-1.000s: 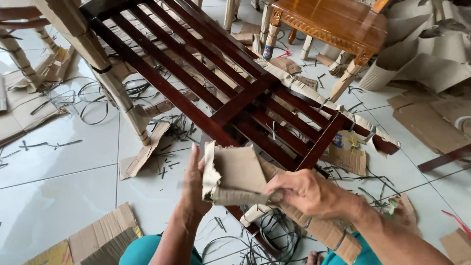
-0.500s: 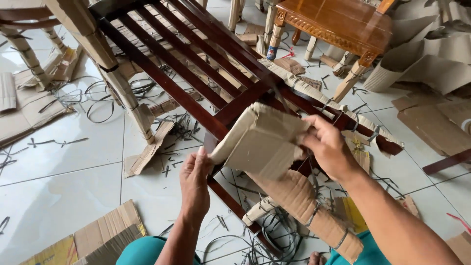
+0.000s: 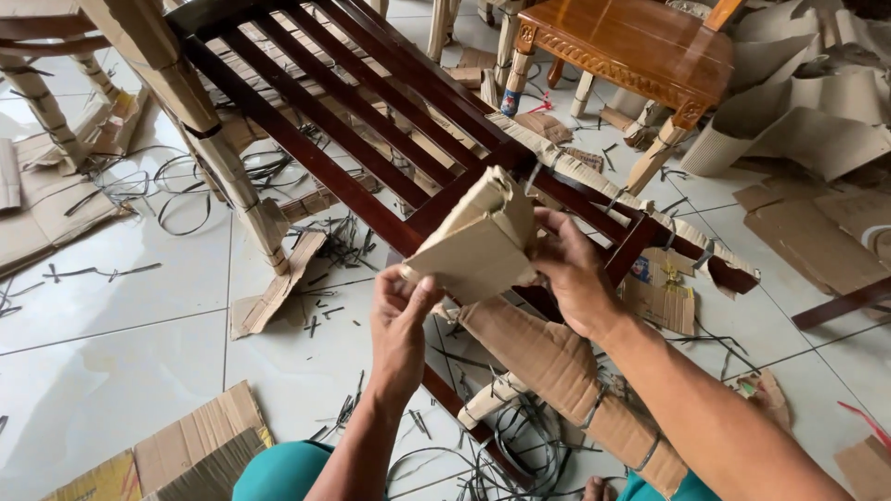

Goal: Wrapping a wooden chair with cardboard and securing it with plastic straps for shipping or storage.

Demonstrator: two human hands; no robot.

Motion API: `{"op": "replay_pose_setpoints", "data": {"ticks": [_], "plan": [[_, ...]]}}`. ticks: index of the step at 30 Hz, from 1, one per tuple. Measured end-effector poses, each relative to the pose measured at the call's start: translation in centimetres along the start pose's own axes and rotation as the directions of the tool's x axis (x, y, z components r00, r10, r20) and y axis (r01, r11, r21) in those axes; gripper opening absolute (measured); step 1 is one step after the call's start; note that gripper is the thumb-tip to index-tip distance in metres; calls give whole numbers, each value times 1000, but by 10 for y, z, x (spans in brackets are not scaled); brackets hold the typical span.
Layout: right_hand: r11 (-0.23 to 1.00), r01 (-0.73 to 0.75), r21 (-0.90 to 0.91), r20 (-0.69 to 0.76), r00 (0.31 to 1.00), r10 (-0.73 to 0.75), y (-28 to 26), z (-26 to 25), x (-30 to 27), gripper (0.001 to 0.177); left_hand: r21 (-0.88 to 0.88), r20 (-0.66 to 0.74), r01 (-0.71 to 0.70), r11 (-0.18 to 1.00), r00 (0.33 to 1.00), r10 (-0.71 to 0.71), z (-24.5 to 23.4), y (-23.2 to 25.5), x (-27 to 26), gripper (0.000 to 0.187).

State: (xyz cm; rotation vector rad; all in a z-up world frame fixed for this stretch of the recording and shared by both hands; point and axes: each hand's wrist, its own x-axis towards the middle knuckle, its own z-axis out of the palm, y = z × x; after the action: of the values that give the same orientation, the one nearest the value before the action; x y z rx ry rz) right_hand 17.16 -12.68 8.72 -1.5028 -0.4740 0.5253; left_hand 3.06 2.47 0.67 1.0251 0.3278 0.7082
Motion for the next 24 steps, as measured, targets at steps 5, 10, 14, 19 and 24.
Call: {"op": "replay_pose_setpoints", "data": {"ticks": [5, 10, 14, 19, 24], "plan": [[992, 90, 91, -2, 996, -90, -17, 5, -9, 56, -7, -62, -190, 982, 980, 189, 9, 26, -2, 54], [986, 166, -7, 25, 986, -165, -28, 5, -14, 81, 109, -93, -261, 959, 958, 271, -11, 27, 13, 51], [956, 240, -169, -66, 965, -254, -30, -46, 17, 72, 153, -253, -172, 973, 945, 207, -29, 19, 18, 43], [953, 106, -282, 7, 994, -109, -25, -68, 19, 62, 242, -213, -162, 957, 953, 215, -41, 14, 44, 37], [864, -119, -490, 73, 982, 176, -40, -51, -21, 55, 681, -73, -36, 731, 990, 117, -42, 28, 58, 55]]}}
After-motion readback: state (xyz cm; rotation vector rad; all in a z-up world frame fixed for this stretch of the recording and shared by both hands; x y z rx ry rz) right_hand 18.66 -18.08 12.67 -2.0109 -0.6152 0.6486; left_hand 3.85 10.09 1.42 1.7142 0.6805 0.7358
